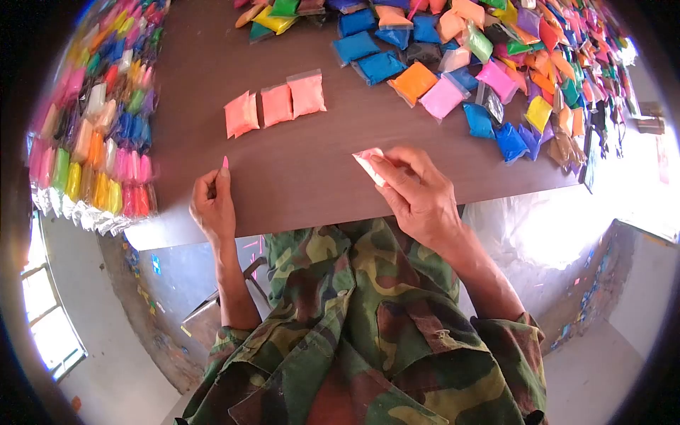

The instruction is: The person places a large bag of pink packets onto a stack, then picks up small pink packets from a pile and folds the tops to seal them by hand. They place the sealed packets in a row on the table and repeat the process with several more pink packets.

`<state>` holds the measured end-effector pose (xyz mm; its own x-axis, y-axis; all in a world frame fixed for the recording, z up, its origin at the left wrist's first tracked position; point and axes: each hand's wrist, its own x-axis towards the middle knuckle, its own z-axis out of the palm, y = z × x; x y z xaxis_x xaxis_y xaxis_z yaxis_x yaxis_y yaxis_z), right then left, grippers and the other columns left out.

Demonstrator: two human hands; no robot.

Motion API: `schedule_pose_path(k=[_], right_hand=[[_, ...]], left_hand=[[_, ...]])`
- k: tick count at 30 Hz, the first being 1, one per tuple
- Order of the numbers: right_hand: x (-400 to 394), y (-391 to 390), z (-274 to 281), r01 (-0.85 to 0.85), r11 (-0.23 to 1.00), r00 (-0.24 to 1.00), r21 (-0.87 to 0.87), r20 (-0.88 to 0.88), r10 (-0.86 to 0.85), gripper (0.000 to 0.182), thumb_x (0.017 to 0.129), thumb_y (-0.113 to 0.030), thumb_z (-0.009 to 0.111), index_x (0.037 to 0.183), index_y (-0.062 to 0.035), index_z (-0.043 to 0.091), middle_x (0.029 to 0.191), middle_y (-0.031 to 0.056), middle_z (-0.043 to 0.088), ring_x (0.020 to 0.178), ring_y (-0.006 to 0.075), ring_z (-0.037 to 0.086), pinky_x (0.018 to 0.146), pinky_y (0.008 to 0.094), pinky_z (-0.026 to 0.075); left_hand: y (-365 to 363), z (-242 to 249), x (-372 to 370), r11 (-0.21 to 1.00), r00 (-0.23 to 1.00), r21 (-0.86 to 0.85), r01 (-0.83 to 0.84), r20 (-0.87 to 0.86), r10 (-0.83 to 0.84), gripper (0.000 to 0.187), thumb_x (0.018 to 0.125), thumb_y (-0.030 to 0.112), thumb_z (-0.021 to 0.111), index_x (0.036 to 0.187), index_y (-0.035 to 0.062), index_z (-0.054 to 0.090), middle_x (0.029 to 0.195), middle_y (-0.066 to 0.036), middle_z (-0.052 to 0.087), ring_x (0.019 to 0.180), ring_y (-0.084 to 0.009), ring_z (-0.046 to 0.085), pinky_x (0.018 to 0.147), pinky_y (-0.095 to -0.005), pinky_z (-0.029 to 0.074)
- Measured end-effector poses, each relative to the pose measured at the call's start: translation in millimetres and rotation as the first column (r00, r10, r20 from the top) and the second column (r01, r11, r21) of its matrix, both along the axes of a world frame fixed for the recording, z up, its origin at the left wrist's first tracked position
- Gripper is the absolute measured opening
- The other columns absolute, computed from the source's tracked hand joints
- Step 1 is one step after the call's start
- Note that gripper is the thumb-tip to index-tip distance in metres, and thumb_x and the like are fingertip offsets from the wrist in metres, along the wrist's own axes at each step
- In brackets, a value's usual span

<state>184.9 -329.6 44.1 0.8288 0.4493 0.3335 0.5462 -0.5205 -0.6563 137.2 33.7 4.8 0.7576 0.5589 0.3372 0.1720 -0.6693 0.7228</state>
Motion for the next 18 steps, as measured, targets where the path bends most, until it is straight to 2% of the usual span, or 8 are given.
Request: schedule_pose_path(k=[1, 2, 4, 7, 10, 13, 16, 18], right_hand=[[-1, 0, 6, -0.005, 0.999, 0.998, 0.043, -0.066, 0.008, 0.034, 0.097, -0.006, 0.078, 0.130, -0.0021, 0.075, 0.126, 0.0141, 0.075, 0.106, 0.0265, 0.076, 0.084, 0.0396, 0.062], [-2, -1, 10, 0.007, 0.993, 0.971, 0.120, -0.239, 0.023, 0.032, 0.098, -0.006, 0.078, 0.129, -0.0020, 0.076, 0.121, 0.0140, 0.077, 0.102, 0.0236, 0.077, 0.083, 0.0377, 0.061], [-5, -5, 15, 0.070, 0.964, 0.828, 0.258, -0.553, 0.088, 0.028, 0.100, -0.008, 0.077, 0.128, -0.0018, 0.076, 0.110, 0.0140, 0.079, 0.094, 0.0177, 0.078, 0.079, 0.0339, 0.061], [10, -7, 13, 0.063, 0.989, 0.652, 0.137, -0.756, 0.063, 0.025, 0.100, -0.013, 0.080, 0.121, -0.0001, 0.078, 0.103, 0.0109, 0.081, 0.093, 0.0102, 0.076, 0.078, 0.0303, 0.060], [18, -3, 20, 0.101, 0.995, 0.688, 0.023, -0.724, -0.053, 0.021, 0.096, -0.015, 0.083, 0.113, -0.0015, 0.081, 0.102, 0.0110, 0.081, 0.088, 0.0150, 0.077, 0.076, 0.0319, 0.059], [29, -2, 17, 0.025, 1.000, 0.830, -0.007, -0.557, -0.024, 0.019, 0.093, -0.018, 0.083, 0.106, -0.0049, 0.083, 0.095, 0.0117, 0.081, 0.081, 0.0246, 0.077, 0.075, 0.0360, 0.059], [31, 3, 18, 0.020, 0.986, 0.907, -0.164, -0.413, -0.087, 0.018, 0.091, -0.021, 0.082, 0.104, -0.0074, 0.083, 0.091, 0.0125, 0.079, 0.080, 0.0333, 0.075, 0.075, 0.0400, 0.058], [44, 2, 19, -0.022, 0.985, 0.864, -0.170, -0.499, -0.067, 0.020, 0.092, -0.024, 0.081, 0.103, -0.0074, 0.083, 0.091, 0.0120, 0.080, 0.083, 0.0331, 0.076, 0.074, 0.0398, 0.058]], left_hand=[[0, -1, 0, 1.000, 1.000, 0.002, -0.003, 0.011, 0.003, 0.019, 0.100, 0.020, 0.082, 0.098, 0.0012, 0.077, 0.076, -0.003, 0.071, 0.067, -0.0093, 0.063, 0.064, -0.0296, 0.052], [1, -1, 0, 1.000, 1.000, -0.001, -0.004, 0.002, 0.004, 0.020, 0.100, 0.020, 0.082, 0.098, 0.0013, 0.077, 0.076, -0.003, 0.071, 0.067, -0.0094, 0.063, 0.064, -0.0295, 0.052], [3, -3, 0, 1.000, 1.000, -0.006, -0.005, -0.017, 0.005, 0.020, 0.100, 0.021, 0.082, 0.098, 0.0016, 0.077, 0.076, -0.003, 0.071, 0.067, -0.0095, 0.063, 0.064, -0.0294, 0.053], [1, 0, 0, 1.000, 1.000, -0.002, 0.001, -0.012, -0.001, 0.021, 0.100, 0.022, 0.082, 0.098, 0.0019, 0.077, 0.076, -0.003, 0.072, 0.067, -0.0098, 0.064, 0.065, -0.0294, 0.053], [0, 1, 1, 1.000, 1.000, 0.023, -0.011, -0.017, 0.011, 0.021, 0.100, 0.023, 0.082, 0.098, 0.0021, 0.078, 0.076, -0.003, 0.072, 0.067, -0.0098, 0.064, 0.065, -0.0294, 0.053], [-3, 1, 2, 0.999, 0.999, -0.026, -0.030, -0.015, 0.030, 0.020, 0.100, 0.023, 0.082, 0.099, 0.0026, 0.078, 0.077, -0.003, 0.072, 0.067, -0.0099, 0.064, 0.064, -0.0297, 0.053], [-2, 2, 1, 0.999, 0.998, -0.022, -0.035, -0.051, 0.034, 0.020, 0.100, 0.022, 0.082, 0.099, 0.0028, 0.078, 0.077, -0.003, 0.072, 0.067, -0.0096, 0.063, 0.064, -0.0297, 0.052], [-1, 2, 0, 0.999, 0.997, 0.000, -0.035, -0.072, 0.035, 0.020, 0.100, 0.022, 0.082, 0.098, 0.0028, 0.078, 0.077, -0.004, 0.072, 0.067, -0.0097, 0.063, 0.064, -0.0298, 0.052]])
